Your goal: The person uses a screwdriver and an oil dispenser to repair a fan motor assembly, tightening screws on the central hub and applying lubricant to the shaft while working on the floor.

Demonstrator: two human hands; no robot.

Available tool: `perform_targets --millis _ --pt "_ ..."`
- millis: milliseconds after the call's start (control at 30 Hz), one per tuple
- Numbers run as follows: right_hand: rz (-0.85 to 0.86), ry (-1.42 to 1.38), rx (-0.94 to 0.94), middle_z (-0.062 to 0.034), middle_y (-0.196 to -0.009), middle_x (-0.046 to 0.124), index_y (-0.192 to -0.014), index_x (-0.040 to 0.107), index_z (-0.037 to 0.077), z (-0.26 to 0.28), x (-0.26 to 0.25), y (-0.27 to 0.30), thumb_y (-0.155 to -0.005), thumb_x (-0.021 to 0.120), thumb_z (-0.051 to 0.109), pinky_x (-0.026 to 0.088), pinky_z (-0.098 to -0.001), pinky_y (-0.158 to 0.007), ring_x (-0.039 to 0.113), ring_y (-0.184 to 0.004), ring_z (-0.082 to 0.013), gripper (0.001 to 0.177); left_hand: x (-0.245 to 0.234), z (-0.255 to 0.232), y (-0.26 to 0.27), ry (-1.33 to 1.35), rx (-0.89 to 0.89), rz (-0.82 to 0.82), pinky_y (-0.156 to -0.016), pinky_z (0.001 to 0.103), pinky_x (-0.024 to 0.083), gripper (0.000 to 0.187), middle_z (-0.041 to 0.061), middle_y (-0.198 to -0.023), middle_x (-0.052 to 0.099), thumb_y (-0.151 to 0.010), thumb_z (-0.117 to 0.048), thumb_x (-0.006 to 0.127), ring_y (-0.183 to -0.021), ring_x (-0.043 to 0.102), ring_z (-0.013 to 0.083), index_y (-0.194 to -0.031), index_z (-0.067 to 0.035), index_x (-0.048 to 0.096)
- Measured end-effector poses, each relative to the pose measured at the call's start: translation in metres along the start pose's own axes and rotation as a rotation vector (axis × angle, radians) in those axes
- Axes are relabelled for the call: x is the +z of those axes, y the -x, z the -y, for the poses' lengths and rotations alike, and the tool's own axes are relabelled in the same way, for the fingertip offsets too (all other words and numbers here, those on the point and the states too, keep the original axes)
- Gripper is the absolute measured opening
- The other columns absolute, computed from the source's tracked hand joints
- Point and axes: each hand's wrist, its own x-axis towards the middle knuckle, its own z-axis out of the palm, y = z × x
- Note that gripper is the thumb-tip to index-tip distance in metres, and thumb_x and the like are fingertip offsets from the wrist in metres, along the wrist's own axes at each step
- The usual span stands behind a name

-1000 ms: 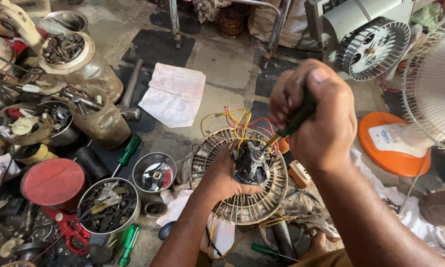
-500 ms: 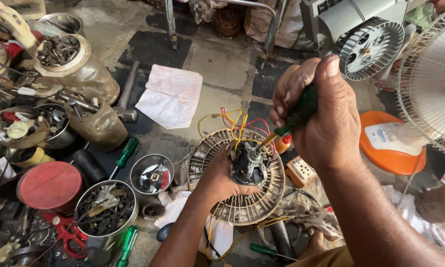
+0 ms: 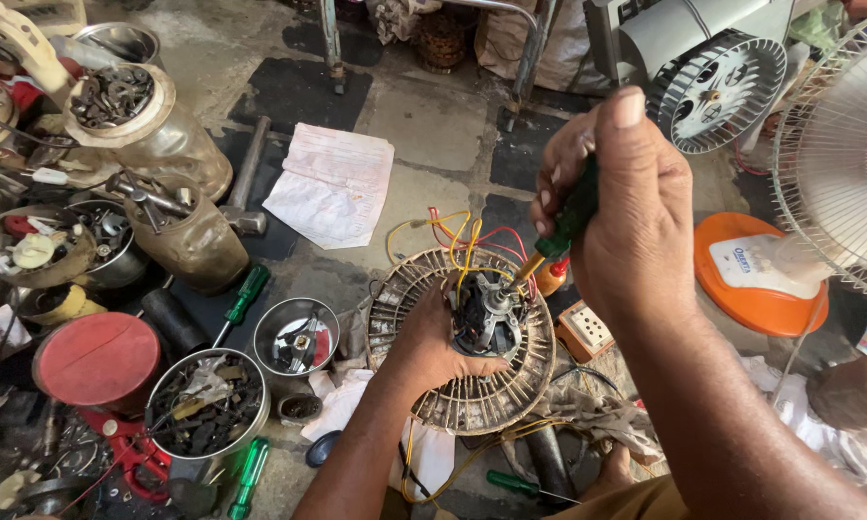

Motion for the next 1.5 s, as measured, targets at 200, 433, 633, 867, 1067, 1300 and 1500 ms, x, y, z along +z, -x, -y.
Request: perform_targets --millis 200,433,633,867,1067,1300,1500 --pt "-0.055 0.004 -0.02 -0.0048 -0.078 0.048 -0.095 0.049 0.007 -0.008 0.006 -0.003 -0.113 0.052 0.046 0.043 -0.0295 -0.061 0.049 -0.067 -0.0137 0.043 0.0 0.0 -0.001 -0.036 -0.045 0.034 -0.11 0.045 0.044 0.094 0.015 -0.135 0.06 -0.053 -0.042 0.098 -0.128 0.055 0.0367 -0.133 -0.011 0.061" --pt "-0.049 -0.127 -0.025 -0.0063 -0.075 0.044 -0.084 0.044 0.005 -0.013 0.001 -0.004 -0.117 0.053 0.044 0.038 -0.0279 -0.057 0.043 -0.065 -0.0137 0.052 0.001 0.004 -0.001 0.003 -0.067 0.018 -0.11 0.044 0.044 0.099 0.016 -0.135 0.06 -0.051 -0.043 0.098 -0.127 0.055 0.0366 -0.133 -0.008 0.058" --pt "-0.059 -0.038 -0.044 -0.0087 -0.073 0.041 -0.084 0.041 0.005 -0.003 -0.004 -0.005 -0.117 0.051 0.048 0.036 -0.0296 -0.055 0.04 -0.062 -0.0163 0.055 0.002 0.006 0.001 0.001 -0.061 0.007 -0.111 0.044 0.044 0.098 0.016 -0.135 0.06 -0.051 -0.043 0.098 -0.128 0.055 0.0364 -0.134 -0.009 0.058" --pt "-0.081 -0.072 0.02 -0.0085 -0.074 0.041 -0.083 0.042 0.005 -0.001 0.001 -0.005 -0.114 0.05 0.047 0.038 -0.0308 -0.058 0.038 -0.062 -0.016 0.052 -0.001 -0.001 0.0 0.012 -0.068 0.012 -0.111 0.043 0.044 0.098 0.015 -0.135 0.061 -0.051 -0.042 0.098 -0.128 0.056 0.0357 -0.135 -0.01 0.058" --pt "-0.068 -0.064 0.044 -0.0082 -0.073 0.04 -0.083 0.042 0.006 -0.002 -0.001 -0.005 -0.114 0.047 0.047 0.036 -0.0302 -0.056 0.04 -0.063 -0.0164 0.052 -0.001 -0.001 -0.002 -0.003 -0.079 0.033 -0.109 0.044 0.045 0.1 0.015 -0.135 0.06 -0.051 -0.042 0.099 -0.127 0.056 0.0358 -0.136 -0.01 0.057" --pt "0.659 -0.293 0.145 -0.0071 -0.062 0.043 -0.073 0.046 0.011 0.002 -0.021 -0.024 -0.113 0.041 0.05 0.035 -0.0338 -0.051 0.039 -0.053 -0.0162 0.056 0.001 0.005 0.003 0.003 -0.042 0.008 -0.111 0.044 0.043 0.099 0.014 -0.135 0.061 -0.051 -0.042 0.1 -0.128 0.057 0.0358 -0.135 -0.01 0.058" --pt "0.162 -0.025 0.14 -0.0073 -0.06 0.043 -0.075 0.046 0.008 0.007 -0.011 0.0 -0.114 0.04 0.049 0.036 -0.0336 -0.052 0.04 -0.053 -0.0165 0.058 0.004 0.002 0.003 0.08 -0.113 0.007 -0.11 0.041 0.045 0.102 0.013 -0.132 0.063 -0.046 -0.037 0.099 -0.126 0.058 0.0332 -0.134 -0.009 0.056"
